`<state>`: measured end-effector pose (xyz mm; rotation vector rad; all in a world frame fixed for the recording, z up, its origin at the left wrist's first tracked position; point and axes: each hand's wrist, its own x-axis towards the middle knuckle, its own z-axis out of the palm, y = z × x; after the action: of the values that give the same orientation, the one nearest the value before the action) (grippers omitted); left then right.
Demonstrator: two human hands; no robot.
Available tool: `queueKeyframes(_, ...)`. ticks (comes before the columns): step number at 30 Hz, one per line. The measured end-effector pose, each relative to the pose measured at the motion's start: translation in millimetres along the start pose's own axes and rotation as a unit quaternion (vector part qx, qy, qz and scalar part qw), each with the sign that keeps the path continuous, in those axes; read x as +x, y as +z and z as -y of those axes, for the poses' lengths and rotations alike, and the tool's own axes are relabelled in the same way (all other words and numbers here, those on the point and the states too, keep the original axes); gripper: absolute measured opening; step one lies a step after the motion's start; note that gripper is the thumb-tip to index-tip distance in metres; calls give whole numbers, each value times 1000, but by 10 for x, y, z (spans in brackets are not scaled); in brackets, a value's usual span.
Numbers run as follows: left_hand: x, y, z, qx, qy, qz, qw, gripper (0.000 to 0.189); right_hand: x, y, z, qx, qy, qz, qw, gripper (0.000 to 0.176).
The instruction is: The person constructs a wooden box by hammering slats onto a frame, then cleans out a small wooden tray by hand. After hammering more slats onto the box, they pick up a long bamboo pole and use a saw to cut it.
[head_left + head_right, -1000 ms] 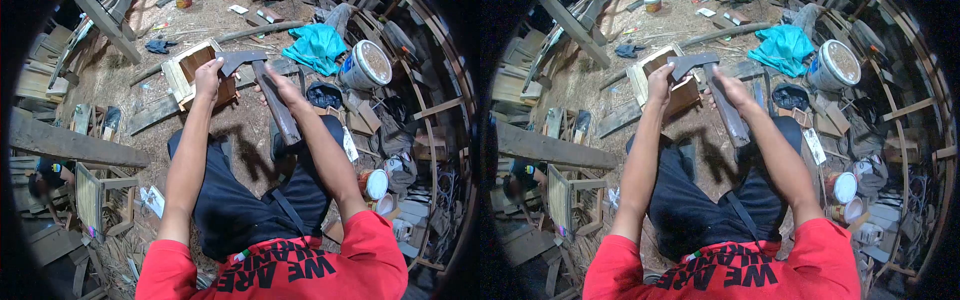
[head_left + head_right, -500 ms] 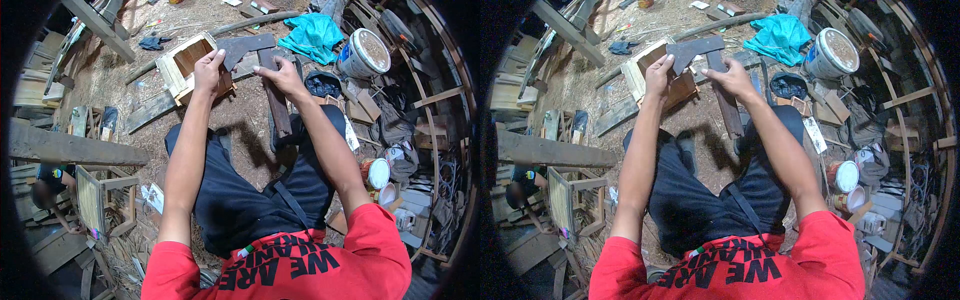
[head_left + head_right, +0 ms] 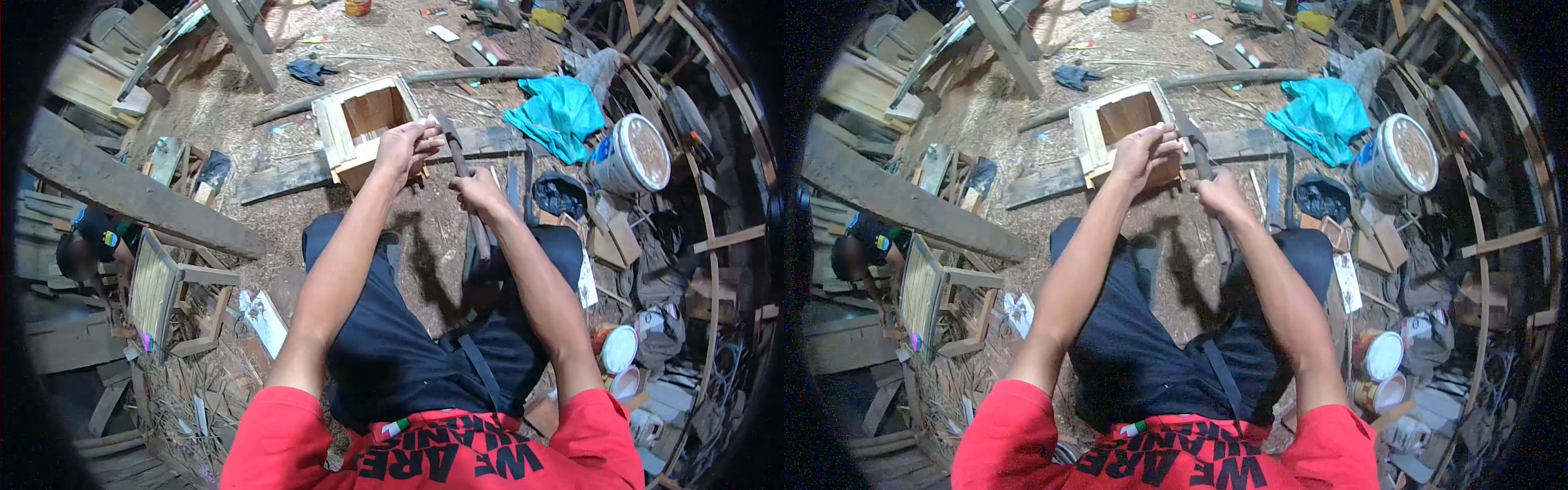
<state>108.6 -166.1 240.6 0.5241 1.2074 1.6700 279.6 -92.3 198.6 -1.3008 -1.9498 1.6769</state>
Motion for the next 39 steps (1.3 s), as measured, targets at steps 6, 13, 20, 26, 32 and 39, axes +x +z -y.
queueKeyframes(6, 390, -394, -56, 272, 97, -44, 956, 31, 251, 85, 389, 284, 3, 76, 956, 24)
queueKeyframes(13, 1031, -897, 500, 639, 39, -72, 765, 49, 1260, -105, -133, 1, 88, -4, 996, 23)
queueKeyframes(20, 1184, -856, 676, 758, -51, -56, 648, 93, 1003, 4, 204, 249, 183, 98, 946, 13)
queueKeyframes(26, 1129, -1107, 859, 761, 12, -62, 646, 87, 821, 1, 154, 4, 54, 9, 998, 30)
queueKeyframes(32, 1174, -1103, 958, 778, 28, -101, 619, 77, 902, 169, 335, -116, -193, -142, 964, 40)
queueKeyframes(39, 1143, -1070, 996, 774, 25, -106, 624, 69, 1204, 289, -293, -324, -119, -17, 938, 39)
